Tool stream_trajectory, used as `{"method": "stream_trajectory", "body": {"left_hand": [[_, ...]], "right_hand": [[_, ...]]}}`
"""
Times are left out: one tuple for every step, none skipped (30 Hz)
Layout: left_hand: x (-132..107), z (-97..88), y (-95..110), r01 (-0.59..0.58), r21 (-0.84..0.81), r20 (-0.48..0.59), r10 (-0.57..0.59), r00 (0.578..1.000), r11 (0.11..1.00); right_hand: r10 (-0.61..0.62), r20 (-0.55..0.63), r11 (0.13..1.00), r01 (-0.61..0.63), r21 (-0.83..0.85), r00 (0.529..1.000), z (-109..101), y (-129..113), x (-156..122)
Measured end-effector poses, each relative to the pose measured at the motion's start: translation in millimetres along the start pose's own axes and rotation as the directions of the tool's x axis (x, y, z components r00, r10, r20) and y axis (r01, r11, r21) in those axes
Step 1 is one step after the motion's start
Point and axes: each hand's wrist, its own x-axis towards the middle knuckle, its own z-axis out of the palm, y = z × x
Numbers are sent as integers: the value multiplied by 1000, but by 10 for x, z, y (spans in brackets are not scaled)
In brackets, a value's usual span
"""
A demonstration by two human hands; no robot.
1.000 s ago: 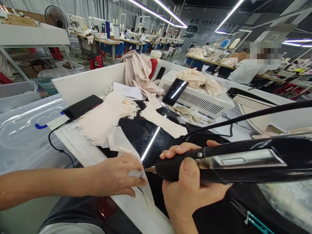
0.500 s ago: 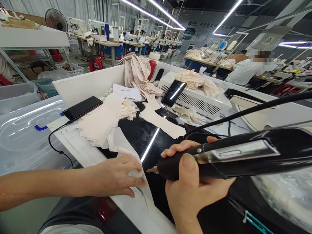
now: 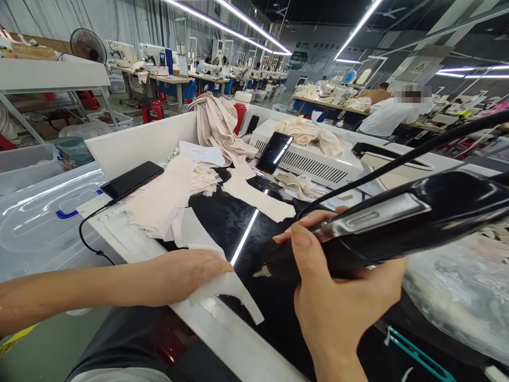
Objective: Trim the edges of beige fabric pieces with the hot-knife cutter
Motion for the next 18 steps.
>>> {"method": "stream_trajectory", "body": {"left_hand": [[1, -50, -34, -6, -4, 19, 6, 1000, 1000], [-2, -101, -72, -14, 0, 32, 14, 999, 1000], [-7, -151, -110, -19, 9, 37, 19, 999, 1000], [-14, -194, -146, -27, 23, 34, 26, 999, 999], [-18, -230, -179, -33, 40, 28, 32, 999, 999], [-17, -255, -206, -35, 61, 24, 33, 999, 998], [-9, -268, -227, -32, 87, 23, 30, 999, 996], [8, -270, -239, -23, 121, 24, 21, 999, 992], [34, -259, -242, -8, 160, 32, 3, 999, 987], [67, -239, -236, 12, 203, 46, -22, 999, 979], [104, -211, -221, 34, 248, 66, -52, 997, 968], [142, -179, -199, 54, 292, 89, -83, 993, 955], [178, -145, -172, 70, 330, 112, -113, 987, 941], [209, -113, -142, 87, 361, 129, -143, 981, 928], [233, -84, -112, 106, 384, 139, -171, 975, 917], [250, -60, -84, 126, 398, 142, -197, 970, 908], [260, -42, -61, 147, 407, 141, -221, 965, 901], [264, -29, -44, 166, 412, 138, -241, 961, 896]], "right_hand": [[8, -2, 1000, -8, 7, 1000, -7, -2, -21], [19, 2, 1000, -19, 11, 1000, -11, -3, -48], [32, 9, 999, -33, 14, 999, -14, -7, -79], [55, 25, 998, -55, 16, 998, -17, -17, -112], [80, 43, 996, -81, 24, 996, -19, -32, -144], [106, 57, 993, -108, 37, 993, -23, -53, -174], [127, 70, 990, -131, 56, 989, -29, -77, -198], [143, 81, 986, -149, 77, 986, -38, -101, -218], [152, 87, 982, -160, 98, 985, -51, -120, -231], [163, 95, 979, -173, 112, 982, -65, -133, -241], [171, 101, 975, -183, 124, 980, -78, -137, -249], [182, 106, 972, -196, 133, 977, -87, -132, -259], [183, 93, 969, -196, 148, 979, -90, -119, -271], [179, 70, 968, -188, 168, 981, -86, -100, -288], [167, 40, 966, -172, 191, 985, -74, -78, -307], [155, 9, 965, -154, 214, 988, -57, -56, -327], [142, -16, 963, -134, 235, 990, -35, -36, -347], [132, -30, 961, -121, 248, 991, -12, -19, -364]]}}
